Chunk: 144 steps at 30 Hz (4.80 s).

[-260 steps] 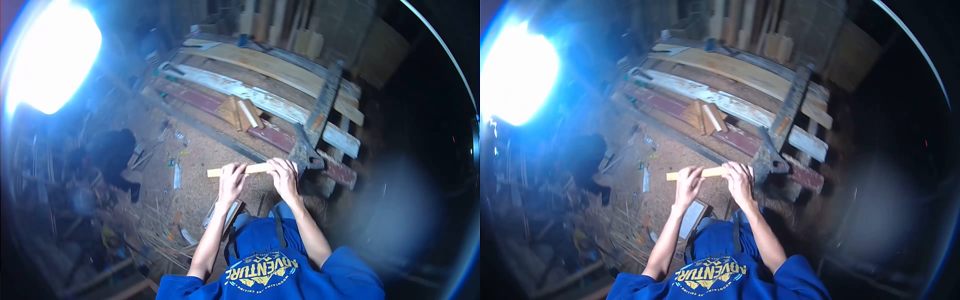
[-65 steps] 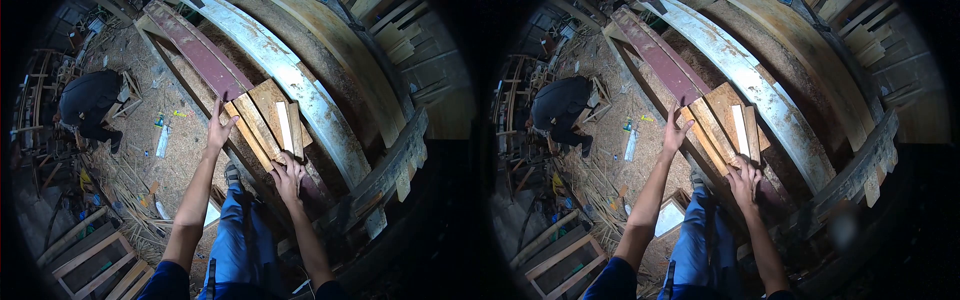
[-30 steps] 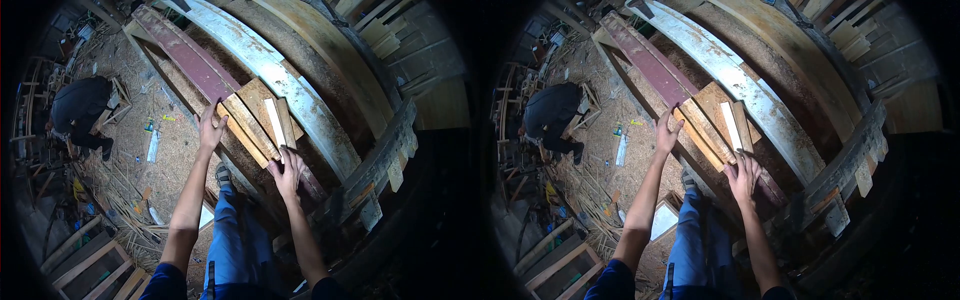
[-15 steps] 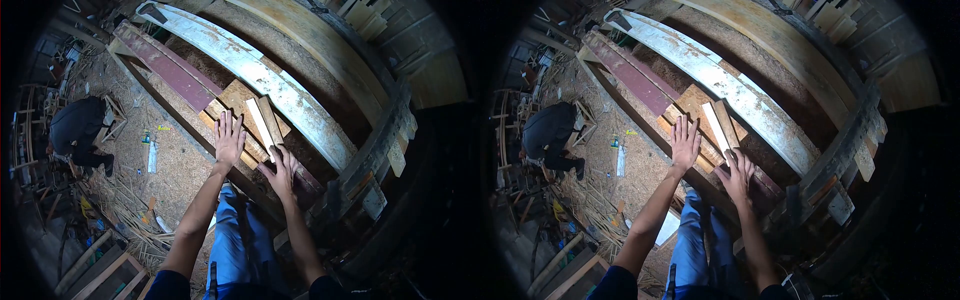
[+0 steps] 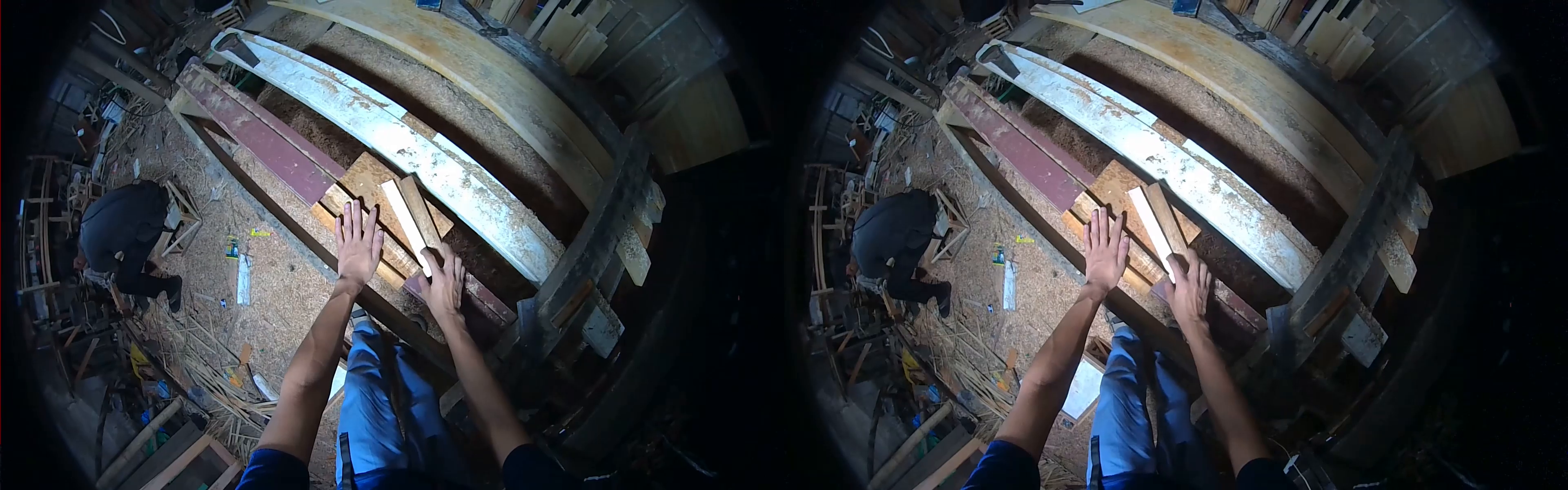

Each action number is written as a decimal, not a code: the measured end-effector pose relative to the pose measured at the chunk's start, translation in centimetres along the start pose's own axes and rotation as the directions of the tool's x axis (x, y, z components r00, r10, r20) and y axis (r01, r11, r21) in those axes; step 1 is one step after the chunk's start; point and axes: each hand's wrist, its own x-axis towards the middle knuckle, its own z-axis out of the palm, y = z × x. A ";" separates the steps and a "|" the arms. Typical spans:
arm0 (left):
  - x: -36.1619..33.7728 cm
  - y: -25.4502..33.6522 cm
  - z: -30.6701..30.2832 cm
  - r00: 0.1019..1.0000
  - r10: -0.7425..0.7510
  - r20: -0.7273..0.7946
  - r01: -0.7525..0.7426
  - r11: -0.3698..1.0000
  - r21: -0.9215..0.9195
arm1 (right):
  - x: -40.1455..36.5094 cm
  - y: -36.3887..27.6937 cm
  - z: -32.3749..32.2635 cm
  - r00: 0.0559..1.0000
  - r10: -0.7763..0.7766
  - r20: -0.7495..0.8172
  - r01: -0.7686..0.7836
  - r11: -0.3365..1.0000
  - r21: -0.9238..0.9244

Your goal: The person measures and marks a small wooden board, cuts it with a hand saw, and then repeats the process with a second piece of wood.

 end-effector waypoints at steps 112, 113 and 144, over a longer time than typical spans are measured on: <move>-24.5 36.4 3.8 0.999 -0.040 0.008 0.041 0.982 -0.186 | -25.6 18.4 -19.6 0.999 -0.042 -0.024 0.040 0.996 -0.077; -24.7 35.9 4.0 0.995 -0.073 -0.071 0.049 0.953 -0.298 | -25.6 18.3 -19.8 0.998 -0.053 -0.021 0.051 0.996 -0.066; -11.4 5.3 1.1 0.972 -0.149 -0.182 0.111 0.972 -0.205 | -1.2 -1.7 1.4 0.965 -0.236 -0.114 0.260 0.918 0.299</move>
